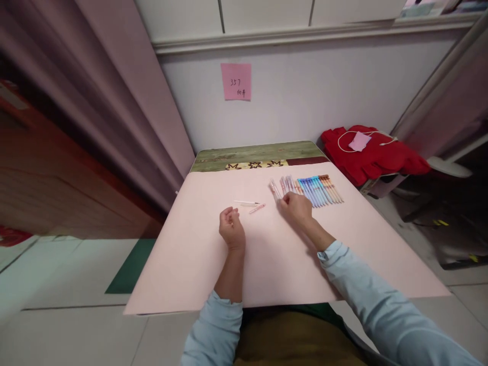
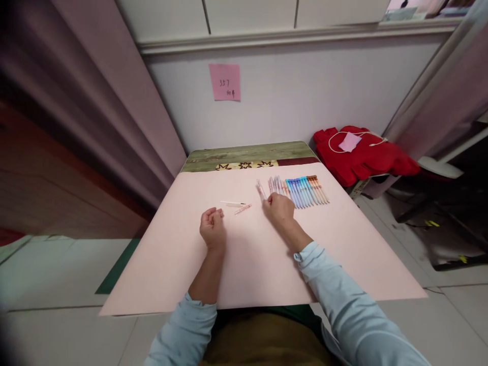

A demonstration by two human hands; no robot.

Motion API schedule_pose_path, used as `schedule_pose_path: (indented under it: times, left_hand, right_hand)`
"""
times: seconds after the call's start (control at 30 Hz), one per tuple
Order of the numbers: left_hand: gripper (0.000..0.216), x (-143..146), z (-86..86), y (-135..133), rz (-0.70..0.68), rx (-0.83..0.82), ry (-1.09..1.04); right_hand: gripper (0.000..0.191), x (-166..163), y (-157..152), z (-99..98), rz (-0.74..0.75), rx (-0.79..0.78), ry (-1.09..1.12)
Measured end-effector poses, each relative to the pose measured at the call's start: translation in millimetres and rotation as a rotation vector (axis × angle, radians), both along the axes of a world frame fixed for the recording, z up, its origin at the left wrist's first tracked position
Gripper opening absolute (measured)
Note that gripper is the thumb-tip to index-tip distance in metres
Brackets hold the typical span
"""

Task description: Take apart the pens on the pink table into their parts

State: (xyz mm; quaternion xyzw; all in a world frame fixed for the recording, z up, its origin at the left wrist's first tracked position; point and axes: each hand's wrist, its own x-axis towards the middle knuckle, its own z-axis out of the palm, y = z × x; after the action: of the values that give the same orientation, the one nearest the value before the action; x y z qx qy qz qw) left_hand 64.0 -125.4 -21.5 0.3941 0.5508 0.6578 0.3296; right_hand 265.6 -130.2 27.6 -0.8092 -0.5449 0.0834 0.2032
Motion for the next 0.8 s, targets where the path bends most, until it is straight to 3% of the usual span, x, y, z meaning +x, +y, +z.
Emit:
schedule_pose_path:
  times: [0.1,0.2,0.4,0.6,0.8]
  left_hand:
    - [0.022,-3.6,-7.8,4.1,0.007,0.015,0.049]
    - [0.021,-2.4,-10.4,4.9,-0.014,0.038,0.055]
    - [0.024,-1.9,-6.7,2.1,-0.010,0.022,0.013]
    - [0.024,-1.7,-5.7,0.9,-0.006,0.011,0.066]
    - [0.022,-1.1,-5.0,0.4,0.000,0.017,0.076]
  right_hand:
    - [0.028,0.3,9.2,-2.1,0.028,0.014,-0.042]
    - [0.026,-17.5,12.4,-4.8,0.198,0.056,-0.058]
    - [0.029,-59.6,35.9,2.1,0.412,-0.049,-0.200]
    - [0.029,-79.6,63.3,2.6,0.496,-0.115,-0.257]
    - [0.031,-85.1,66.5,1.3,0.490,-0.154,-0.311]
